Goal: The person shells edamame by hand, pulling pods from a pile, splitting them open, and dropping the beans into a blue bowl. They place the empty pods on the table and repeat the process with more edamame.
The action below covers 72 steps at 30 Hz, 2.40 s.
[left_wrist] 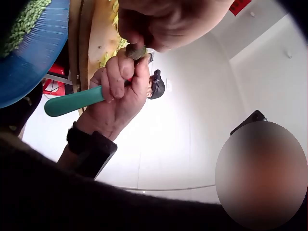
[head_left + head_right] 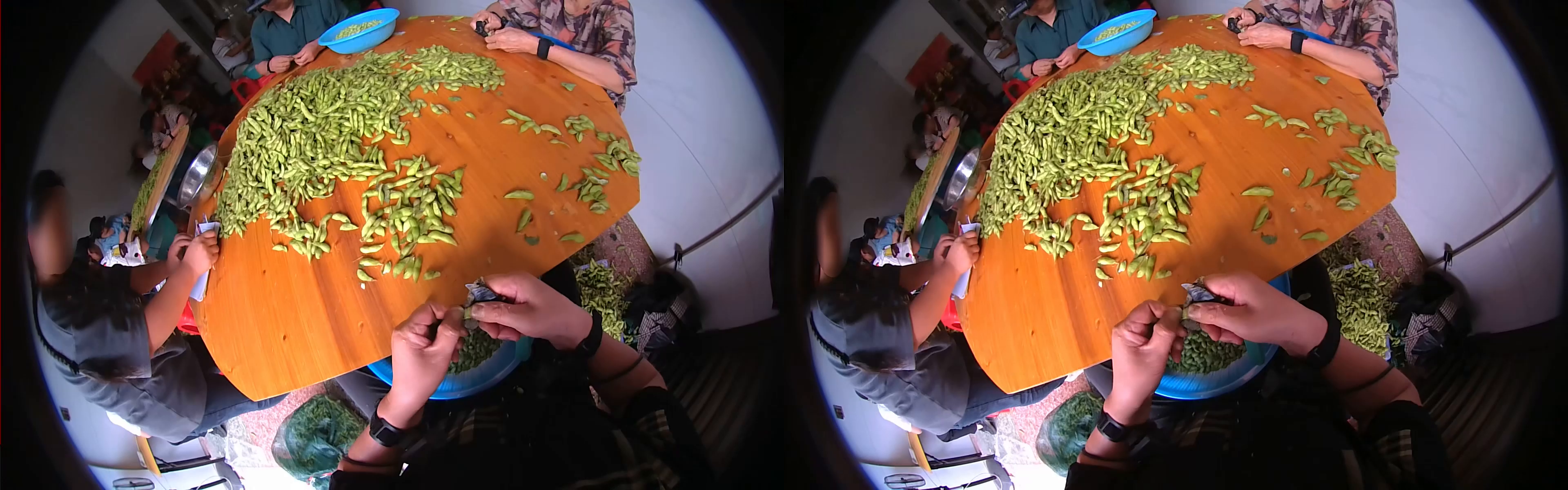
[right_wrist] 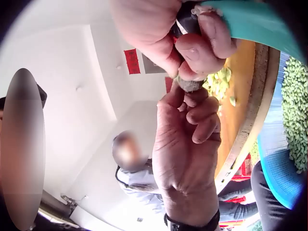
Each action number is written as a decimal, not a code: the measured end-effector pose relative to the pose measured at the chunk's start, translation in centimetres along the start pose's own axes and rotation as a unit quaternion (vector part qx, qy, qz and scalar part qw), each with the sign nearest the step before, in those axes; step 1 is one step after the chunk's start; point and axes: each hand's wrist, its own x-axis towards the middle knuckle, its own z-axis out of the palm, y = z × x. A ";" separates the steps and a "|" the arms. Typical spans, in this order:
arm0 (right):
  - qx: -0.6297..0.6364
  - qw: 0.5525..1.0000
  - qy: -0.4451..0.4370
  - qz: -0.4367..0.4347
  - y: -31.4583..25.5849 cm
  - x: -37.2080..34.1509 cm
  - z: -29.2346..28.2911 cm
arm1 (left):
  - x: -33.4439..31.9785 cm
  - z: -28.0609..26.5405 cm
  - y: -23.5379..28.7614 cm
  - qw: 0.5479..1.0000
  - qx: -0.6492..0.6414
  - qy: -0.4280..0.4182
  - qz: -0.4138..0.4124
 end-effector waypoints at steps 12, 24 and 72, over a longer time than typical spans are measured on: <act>-0.282 0.933 0.145 -0.173 1.7 1.4 0.4 | 1.1 -0.2 -0.5 0.959 -0.264 0.088 -0.058; -0.157 0.929 0.258 -0.213 3.4 1.8 3.2 | 1.9 0.5 -1.2 0.968 -0.242 0.062 0.015; -0.191 0.935 0.209 -0.215 3.8 0.8 2.1 | 0.6 1.2 -3.0 0.990 -0.129 0.035 0.046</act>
